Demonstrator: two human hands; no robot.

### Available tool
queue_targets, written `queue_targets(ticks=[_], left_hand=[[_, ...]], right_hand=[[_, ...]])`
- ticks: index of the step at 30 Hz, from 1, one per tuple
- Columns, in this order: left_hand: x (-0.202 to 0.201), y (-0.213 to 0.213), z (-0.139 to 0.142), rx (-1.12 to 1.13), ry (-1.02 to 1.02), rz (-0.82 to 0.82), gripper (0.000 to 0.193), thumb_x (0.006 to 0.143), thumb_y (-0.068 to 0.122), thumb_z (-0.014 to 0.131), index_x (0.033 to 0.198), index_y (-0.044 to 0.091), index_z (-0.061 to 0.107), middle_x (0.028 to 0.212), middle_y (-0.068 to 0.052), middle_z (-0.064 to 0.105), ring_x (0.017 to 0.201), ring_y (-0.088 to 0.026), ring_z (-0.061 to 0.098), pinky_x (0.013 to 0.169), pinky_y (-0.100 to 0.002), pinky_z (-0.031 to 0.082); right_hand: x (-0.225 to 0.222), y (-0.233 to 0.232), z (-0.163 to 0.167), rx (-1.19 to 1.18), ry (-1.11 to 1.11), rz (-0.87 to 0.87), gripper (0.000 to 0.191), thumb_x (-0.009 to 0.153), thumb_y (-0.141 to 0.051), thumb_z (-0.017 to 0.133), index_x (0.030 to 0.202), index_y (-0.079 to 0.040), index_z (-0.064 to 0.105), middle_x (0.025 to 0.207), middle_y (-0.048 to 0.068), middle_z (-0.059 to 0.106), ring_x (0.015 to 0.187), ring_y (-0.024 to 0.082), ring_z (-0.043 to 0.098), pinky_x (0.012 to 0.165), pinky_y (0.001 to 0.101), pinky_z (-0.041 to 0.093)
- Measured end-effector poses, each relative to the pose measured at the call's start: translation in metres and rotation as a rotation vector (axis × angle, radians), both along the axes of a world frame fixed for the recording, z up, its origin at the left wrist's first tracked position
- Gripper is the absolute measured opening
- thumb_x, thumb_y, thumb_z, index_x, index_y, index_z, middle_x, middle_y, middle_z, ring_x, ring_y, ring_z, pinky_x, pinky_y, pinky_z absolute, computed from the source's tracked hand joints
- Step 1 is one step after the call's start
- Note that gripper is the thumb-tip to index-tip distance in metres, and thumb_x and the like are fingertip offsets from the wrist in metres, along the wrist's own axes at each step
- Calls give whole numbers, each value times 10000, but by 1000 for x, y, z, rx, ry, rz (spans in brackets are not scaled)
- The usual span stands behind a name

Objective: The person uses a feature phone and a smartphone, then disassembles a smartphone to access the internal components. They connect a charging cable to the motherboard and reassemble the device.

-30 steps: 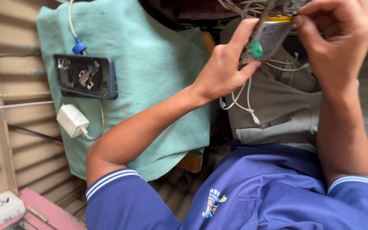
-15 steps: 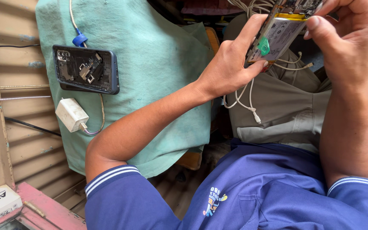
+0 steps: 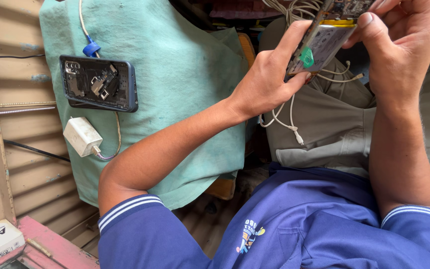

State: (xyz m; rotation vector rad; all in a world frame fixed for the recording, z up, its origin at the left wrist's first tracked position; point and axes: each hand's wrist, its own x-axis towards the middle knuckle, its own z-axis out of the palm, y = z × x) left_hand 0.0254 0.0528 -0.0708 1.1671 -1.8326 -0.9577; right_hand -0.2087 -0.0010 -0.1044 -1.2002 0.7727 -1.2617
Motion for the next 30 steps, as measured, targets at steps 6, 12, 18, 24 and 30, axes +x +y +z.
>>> queue_targets(ticks=[6,12,18,24,30], left_hand=[[3,0,11,94,138,3,723,975,18,764,1524,106,302,1180,-153,749,1130,-266,788,998,-361,637],[5,-4,19,293,330,-68,719,975,-30,762,1525,80,312,1208,-138,718,1126,-183,743,1006,-347,633],[3,-4,24,324,351,-87,666,979,-23,762,1481,73,335,1179,-116,713,1106,-156,725,972,-321,619],[2,-3,30,304,255,-40,623,966,14,767,1437,84,365,1140,-110,739,1081,-151,739,923,-307,626],[1,-2,34,236,208,-49,595,974,51,774,1421,91,382,1187,-93,725,1116,-154,738,938,-312,638]], right_hand=[[5,-6,7,48,-188,-14,157,1118,74,708,1130,56,553,1075,166,679,875,213,713,777,301,631],[10,-5,19,83,-306,-18,159,1110,69,728,1171,59,583,1058,180,701,844,220,715,759,306,623],[12,0,36,178,-396,-7,196,1039,63,696,1185,38,568,1044,149,679,885,202,710,774,302,635],[17,2,39,80,-318,73,398,993,91,764,1293,-16,524,1134,102,676,1038,162,709,955,257,628],[16,2,36,91,-265,29,419,957,96,800,1261,-5,529,1082,109,692,1012,155,719,949,253,624]])
